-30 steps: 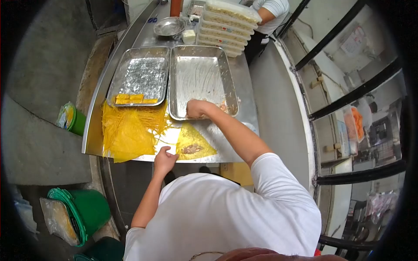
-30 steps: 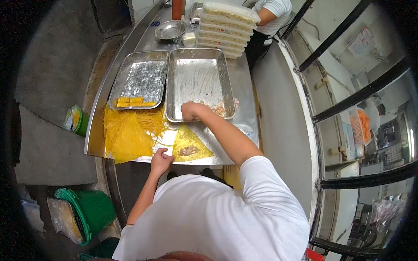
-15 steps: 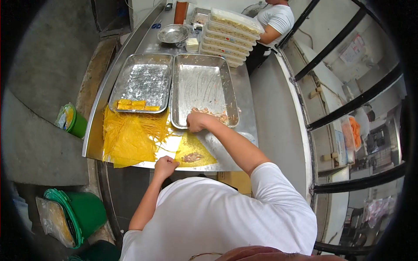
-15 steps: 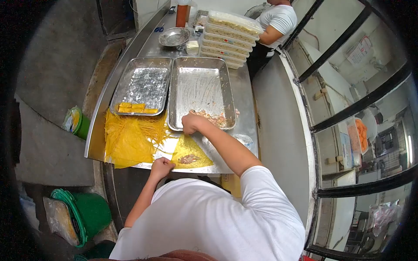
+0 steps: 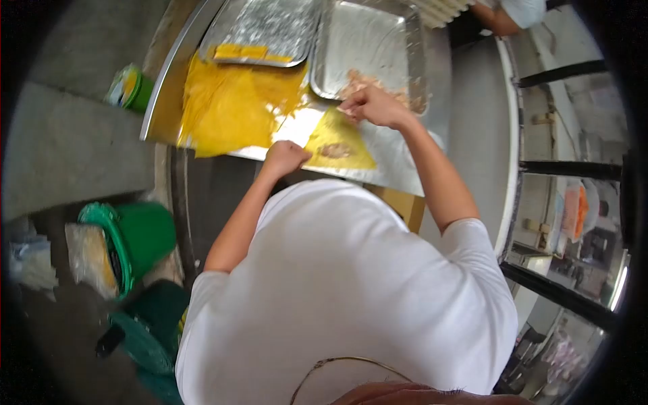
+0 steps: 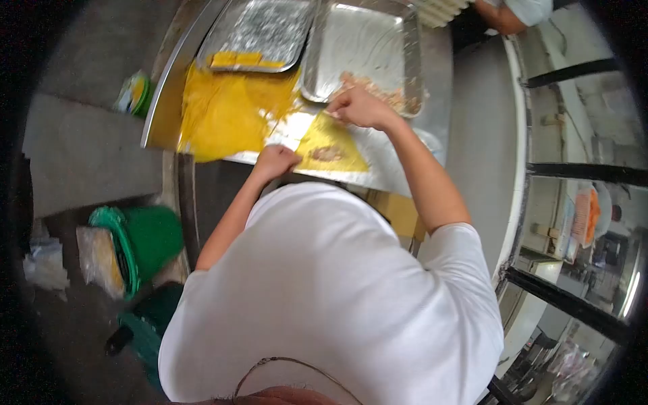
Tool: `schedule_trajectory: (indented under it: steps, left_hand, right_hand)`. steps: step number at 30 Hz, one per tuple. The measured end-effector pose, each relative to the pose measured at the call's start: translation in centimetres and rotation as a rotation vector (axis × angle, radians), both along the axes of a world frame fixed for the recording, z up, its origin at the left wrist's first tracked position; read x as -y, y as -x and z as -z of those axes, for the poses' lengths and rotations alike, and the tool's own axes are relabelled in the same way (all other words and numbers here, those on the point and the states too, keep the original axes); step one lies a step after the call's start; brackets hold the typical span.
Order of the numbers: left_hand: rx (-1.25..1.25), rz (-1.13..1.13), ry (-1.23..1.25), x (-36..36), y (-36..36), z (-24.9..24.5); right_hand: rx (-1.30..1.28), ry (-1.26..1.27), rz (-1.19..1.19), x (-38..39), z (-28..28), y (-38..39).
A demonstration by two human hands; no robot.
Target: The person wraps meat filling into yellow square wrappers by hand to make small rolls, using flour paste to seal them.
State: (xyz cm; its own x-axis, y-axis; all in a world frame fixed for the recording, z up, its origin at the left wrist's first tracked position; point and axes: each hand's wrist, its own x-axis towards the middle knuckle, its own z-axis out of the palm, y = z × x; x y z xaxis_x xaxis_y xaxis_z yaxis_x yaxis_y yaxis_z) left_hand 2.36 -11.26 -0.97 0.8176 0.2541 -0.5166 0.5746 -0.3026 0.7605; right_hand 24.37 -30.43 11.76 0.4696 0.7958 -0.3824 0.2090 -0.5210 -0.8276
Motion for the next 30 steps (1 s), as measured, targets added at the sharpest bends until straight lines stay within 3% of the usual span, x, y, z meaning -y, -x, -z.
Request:
schedule_trajectory:
  steps: [1,4,9,11,17,26,30]
  left_hand:
    - [0.06,-0.061,0.008,0.2,0.1,-0.3]
    - [0.008,-0.099,0.023,0.4,-0.1,-0.2]
    - [-0.004,-0.084,-0.005,0.4,-0.2,-0.5]
    - [0.003,-0.081,-0.024,0.6,-0.1,-0.2]
    - [0.055,-0.065,-0.109,0.9,0.2,-0.8]
    - [0.035,-0.07,-0.117,1.0,0.1,-0.8]
    - [0.029,-0.078,-0.113,0.8,0.2,-0.1]
  right_hand:
    - [-0.03,-0.004,-0.016,0.0,1.3,1.2]
    - [0.272,-0.024,-0.087,0.1,4.5,3.9]
    - [0.457,0.031,-0.187,-0.7,7.8,6.8]
    - [0.585,0.212,-0.222,-0.4,7.8,7.4]
    - [0.604,0.051,-0.192,0.9,6.5,8.5]
    - [0.578,0.178,-0.124,1.9,7.8,8.3]
    - [0.671,0.125,-0.118,1.5,6.7,8.6]
